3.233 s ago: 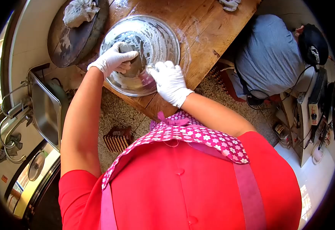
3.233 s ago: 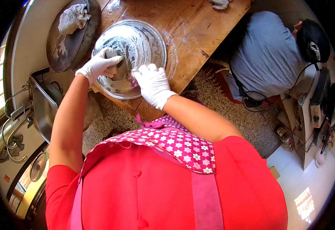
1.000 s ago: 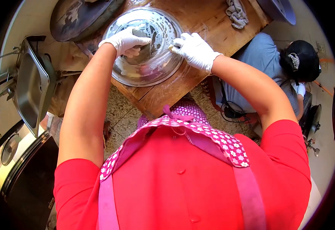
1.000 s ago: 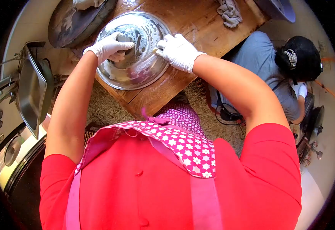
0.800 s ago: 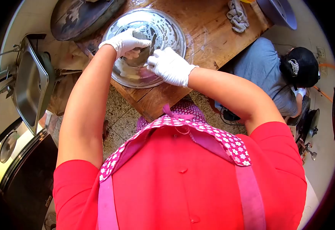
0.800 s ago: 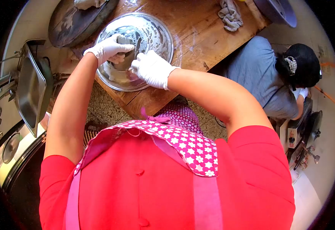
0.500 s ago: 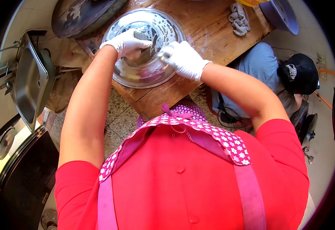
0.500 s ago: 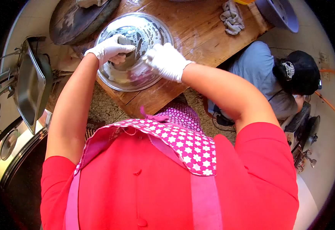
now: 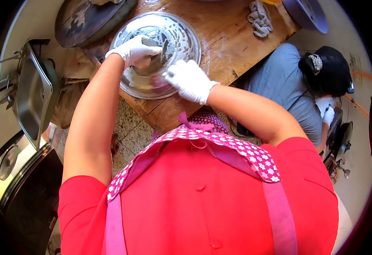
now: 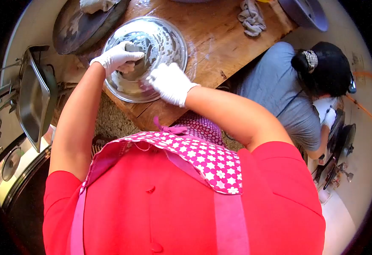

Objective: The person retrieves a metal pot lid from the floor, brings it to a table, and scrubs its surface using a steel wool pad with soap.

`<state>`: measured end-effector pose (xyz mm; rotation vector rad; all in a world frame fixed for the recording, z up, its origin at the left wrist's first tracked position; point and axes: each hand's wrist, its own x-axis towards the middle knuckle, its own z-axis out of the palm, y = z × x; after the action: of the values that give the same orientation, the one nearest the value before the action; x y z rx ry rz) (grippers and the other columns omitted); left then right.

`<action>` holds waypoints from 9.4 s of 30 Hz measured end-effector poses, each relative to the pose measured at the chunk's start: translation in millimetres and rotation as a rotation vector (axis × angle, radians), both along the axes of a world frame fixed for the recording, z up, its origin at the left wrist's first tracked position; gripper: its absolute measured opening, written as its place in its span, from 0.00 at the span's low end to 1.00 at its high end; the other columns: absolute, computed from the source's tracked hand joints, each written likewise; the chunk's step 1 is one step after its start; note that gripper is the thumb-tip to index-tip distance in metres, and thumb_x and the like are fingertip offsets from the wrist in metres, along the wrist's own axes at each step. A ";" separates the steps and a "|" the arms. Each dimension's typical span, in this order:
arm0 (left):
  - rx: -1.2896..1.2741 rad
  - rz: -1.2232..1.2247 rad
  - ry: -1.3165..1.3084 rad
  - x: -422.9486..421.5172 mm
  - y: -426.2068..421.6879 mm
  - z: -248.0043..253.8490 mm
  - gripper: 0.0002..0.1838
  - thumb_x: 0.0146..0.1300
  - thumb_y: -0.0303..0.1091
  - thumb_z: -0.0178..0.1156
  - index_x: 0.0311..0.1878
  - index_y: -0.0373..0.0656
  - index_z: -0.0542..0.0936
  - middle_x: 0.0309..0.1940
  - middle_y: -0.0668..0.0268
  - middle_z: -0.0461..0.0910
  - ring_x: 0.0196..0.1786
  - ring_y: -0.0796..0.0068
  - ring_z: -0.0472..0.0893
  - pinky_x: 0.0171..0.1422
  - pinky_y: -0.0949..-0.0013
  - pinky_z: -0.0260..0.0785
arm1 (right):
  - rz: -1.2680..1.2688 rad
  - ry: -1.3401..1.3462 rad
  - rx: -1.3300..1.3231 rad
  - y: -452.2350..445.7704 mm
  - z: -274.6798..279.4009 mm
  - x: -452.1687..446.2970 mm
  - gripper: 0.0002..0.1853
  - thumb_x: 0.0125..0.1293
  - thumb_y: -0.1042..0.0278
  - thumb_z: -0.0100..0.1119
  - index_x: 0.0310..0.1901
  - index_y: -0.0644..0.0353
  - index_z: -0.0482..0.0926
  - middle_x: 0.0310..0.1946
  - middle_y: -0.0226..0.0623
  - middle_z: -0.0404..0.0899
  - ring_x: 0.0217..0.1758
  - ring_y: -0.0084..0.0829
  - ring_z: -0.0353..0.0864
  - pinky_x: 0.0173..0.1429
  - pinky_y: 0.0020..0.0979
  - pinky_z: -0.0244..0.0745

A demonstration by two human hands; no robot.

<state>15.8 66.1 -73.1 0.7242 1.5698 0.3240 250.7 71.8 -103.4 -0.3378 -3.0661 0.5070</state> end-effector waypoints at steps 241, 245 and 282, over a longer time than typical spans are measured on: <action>0.069 0.464 0.310 42.8 -17.2 -9.5 0.42 0.52 0.51 0.72 0.66 0.39 0.67 0.57 0.44 0.77 0.61 0.50 0.76 0.66 0.60 0.67 | 0.291 -0.785 -0.322 151.0 13.2 -269.6 0.37 0.47 0.47 0.73 0.59 0.58 0.78 0.53 0.44 0.82 0.50 0.39 0.84 0.56 0.40 0.78; 0.058 0.449 0.306 39.9 -16.9 -11.7 0.44 0.51 0.52 0.72 0.67 0.39 0.66 0.58 0.44 0.76 0.63 0.51 0.75 0.67 0.61 0.66 | 0.303 -0.660 -0.270 144.3 17.2 -260.1 0.31 0.47 0.49 0.72 0.50 0.62 0.83 0.50 0.44 0.83 0.48 0.40 0.85 0.54 0.39 0.79; 0.525 1.375 -0.500 44.5 -156.1 -40.3 0.12 0.73 0.37 0.50 0.48 0.38 0.77 0.36 0.62 0.83 0.37 0.68 0.83 0.42 0.65 0.79 | -0.398 0.436 -0.305 47.2 18.1 -79.8 0.15 0.64 0.65 0.61 0.48 0.65 0.82 0.43 0.47 0.83 0.49 0.40 0.82 0.57 0.37 0.74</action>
<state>60.3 -89.9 -113.4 -0.2015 1.2622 1.8107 170.8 119.0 -85.3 -0.7143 -2.4179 0.8837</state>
